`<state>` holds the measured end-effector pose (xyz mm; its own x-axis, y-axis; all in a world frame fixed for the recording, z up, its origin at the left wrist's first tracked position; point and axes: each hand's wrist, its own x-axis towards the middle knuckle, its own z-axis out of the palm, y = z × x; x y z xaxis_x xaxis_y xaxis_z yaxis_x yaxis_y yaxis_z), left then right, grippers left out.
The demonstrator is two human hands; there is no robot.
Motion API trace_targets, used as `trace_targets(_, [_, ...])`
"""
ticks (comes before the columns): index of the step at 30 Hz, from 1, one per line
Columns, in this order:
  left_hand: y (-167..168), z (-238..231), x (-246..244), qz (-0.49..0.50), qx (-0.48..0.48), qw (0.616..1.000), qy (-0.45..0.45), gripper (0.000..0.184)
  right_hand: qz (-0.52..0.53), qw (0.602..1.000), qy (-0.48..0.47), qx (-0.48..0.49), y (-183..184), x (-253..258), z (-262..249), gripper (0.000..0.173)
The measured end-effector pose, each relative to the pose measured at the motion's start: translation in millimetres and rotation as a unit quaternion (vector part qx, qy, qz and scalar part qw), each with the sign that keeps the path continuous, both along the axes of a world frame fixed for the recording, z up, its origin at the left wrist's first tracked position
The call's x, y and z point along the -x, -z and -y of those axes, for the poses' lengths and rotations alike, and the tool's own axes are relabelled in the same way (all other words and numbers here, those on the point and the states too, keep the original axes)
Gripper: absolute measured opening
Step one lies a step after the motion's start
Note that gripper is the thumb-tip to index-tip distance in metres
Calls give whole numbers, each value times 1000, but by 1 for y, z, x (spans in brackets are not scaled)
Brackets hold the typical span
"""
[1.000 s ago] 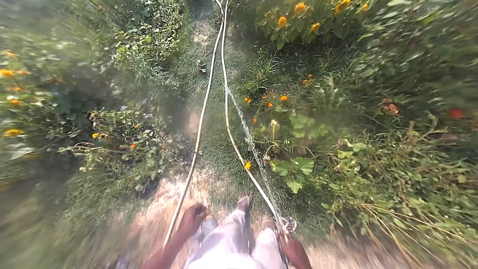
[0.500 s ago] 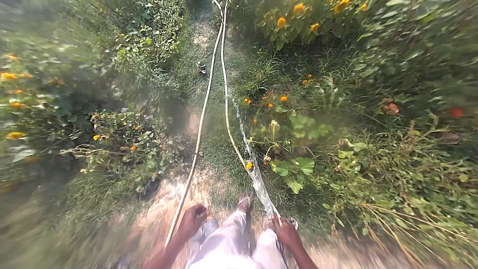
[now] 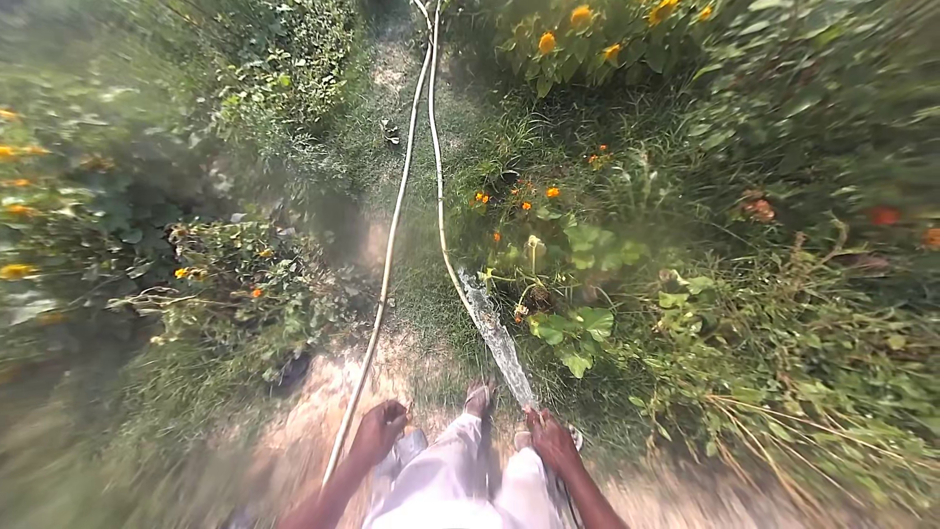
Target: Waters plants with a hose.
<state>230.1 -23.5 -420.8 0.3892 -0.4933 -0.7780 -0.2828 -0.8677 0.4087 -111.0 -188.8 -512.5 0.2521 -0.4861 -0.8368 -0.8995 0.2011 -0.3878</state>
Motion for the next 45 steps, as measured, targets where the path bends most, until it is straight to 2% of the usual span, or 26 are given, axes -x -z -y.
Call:
trace_targets(10, [2, 7, -3, -11, 14, 1000, -14, 30, 20, 999, 39, 0, -7, -11, 12, 61])
trace_targets(28, [0, 17, 4, -3, 1, 1000, -8, 31, 29, 998, 63, 9, -33, -33, 29, 71])
trace_targets(36, [1, 13, 3, 1, 14, 1000, 5, 31, 15, 997, 72, 1, -22, -22, 20, 66])
trace_targets(45, [7, 11, 1, -1, 12, 1000, 0, 30, -31, 999, 40, 1, 3, 2, 4, 74])
